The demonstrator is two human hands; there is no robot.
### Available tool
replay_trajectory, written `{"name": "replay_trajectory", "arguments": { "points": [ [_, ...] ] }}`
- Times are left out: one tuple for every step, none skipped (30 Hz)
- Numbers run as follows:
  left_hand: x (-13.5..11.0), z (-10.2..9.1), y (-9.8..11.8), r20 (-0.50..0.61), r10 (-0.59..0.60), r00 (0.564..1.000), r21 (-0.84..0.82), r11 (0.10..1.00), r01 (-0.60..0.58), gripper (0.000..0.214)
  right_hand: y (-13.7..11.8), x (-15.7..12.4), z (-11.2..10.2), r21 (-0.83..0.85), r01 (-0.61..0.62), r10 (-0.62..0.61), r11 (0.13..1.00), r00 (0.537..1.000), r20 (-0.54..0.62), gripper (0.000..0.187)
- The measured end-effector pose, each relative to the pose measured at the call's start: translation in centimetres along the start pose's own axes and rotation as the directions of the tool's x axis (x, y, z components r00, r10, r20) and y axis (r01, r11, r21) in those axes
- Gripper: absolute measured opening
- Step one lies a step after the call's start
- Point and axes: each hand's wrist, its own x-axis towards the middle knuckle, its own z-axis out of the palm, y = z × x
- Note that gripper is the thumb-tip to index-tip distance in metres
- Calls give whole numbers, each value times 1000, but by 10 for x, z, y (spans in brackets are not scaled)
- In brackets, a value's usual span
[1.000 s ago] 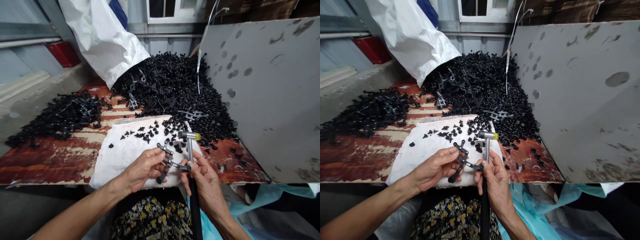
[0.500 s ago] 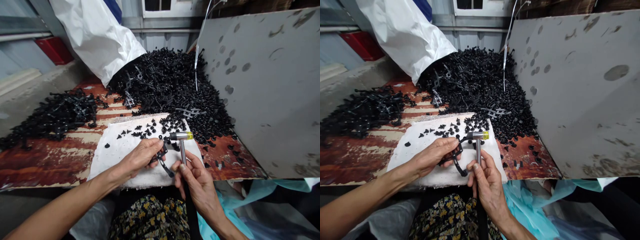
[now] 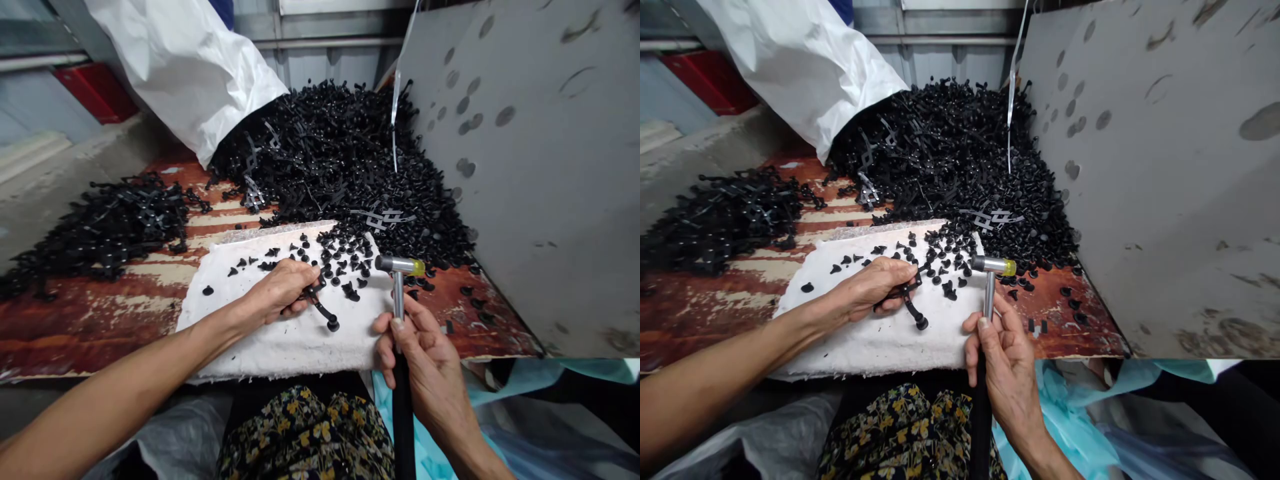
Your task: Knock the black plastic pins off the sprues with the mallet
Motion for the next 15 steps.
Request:
{"name": "replay_trajectory", "arguments": {
  "points": [
    [0, 1, 1, -8, -11, 1000, 10, 1000, 11, 37, 0, 0, 0, -1, -2, 2, 1000, 1000, 1, 40],
    [0, 2, 3, -15, -23, 1000, 20, 1000, 23, 38, 0, 0, 0, -1, -4, 4, 1000, 1000, 0, 41],
    [0, 2, 4, -21, -32, 999, 30, 999, 32, 39, 0, 0, 1, 0, -8, 8, 1000, 1000, 0, 42],
    [0, 3, 4, -23, -35, 999, 39, 999, 36, 39, -1, 0, 1, 2, -11, 11, 1000, 1000, 0, 42],
    [0, 4, 5, -23, -34, 999, 49, 998, 35, 40, -1, 0, 0, 4, -14, 14, 1000, 1000, -1, 43],
    [0, 4, 5, -22, -32, 999, 59, 998, 33, 41, -1, 0, 0, 6, -17, 17, 1000, 1000, -1, 43],
    [0, 4, 5, -23, -28, 999, 68, 997, 30, 41, -2, 0, 0, 5, -21, 21, 1000, 1000, -2, 43],
    [0, 5, 4, -23, -25, 999, 73, 997, 27, 41, -2, -1, 0, 4, -24, 24, 1000, 1000, -3, 43],
    [1, 4, 4, -23, -22, 999, 77, 997, 24, 40, -2, -1, 0, 5, -25, 25, 1000, 1000, -4, 43],
    [1, 4, 3, -27, -19, 999, 77, 997, 21, 40, -3, -1, 0, 7, -26, 26, 1000, 1000, -5, 43],
    [1, 4, 3, -33, -16, 999, 76, 997, 19, 40, -3, -2, 0, 6, -29, 29, 1000, 1000, -5, 44],
    [1, 4, 2, -36, -13, 999, 74, 997, 16, 39, -3, -2, 0, 5, -33, 33, 999, 999, -5, 44],
    [2, 4, 2, -39, -12, 999, 73, 997, 14, 39, -4, -2, 0, 3, -36, 36, 999, 999, -5, 44],
    [2, 4, 2, -40, -12, 999, 74, 997, 15, 39, -4, -1, 0, 2, -37, 37, 999, 999, -5, 44],
    [2, 4, 3, -41, -14, 999, 76, 997, 17, 39, -4, -1, 1, 1, -38, 38, 999, 999, -5, 43]
  ]
}}
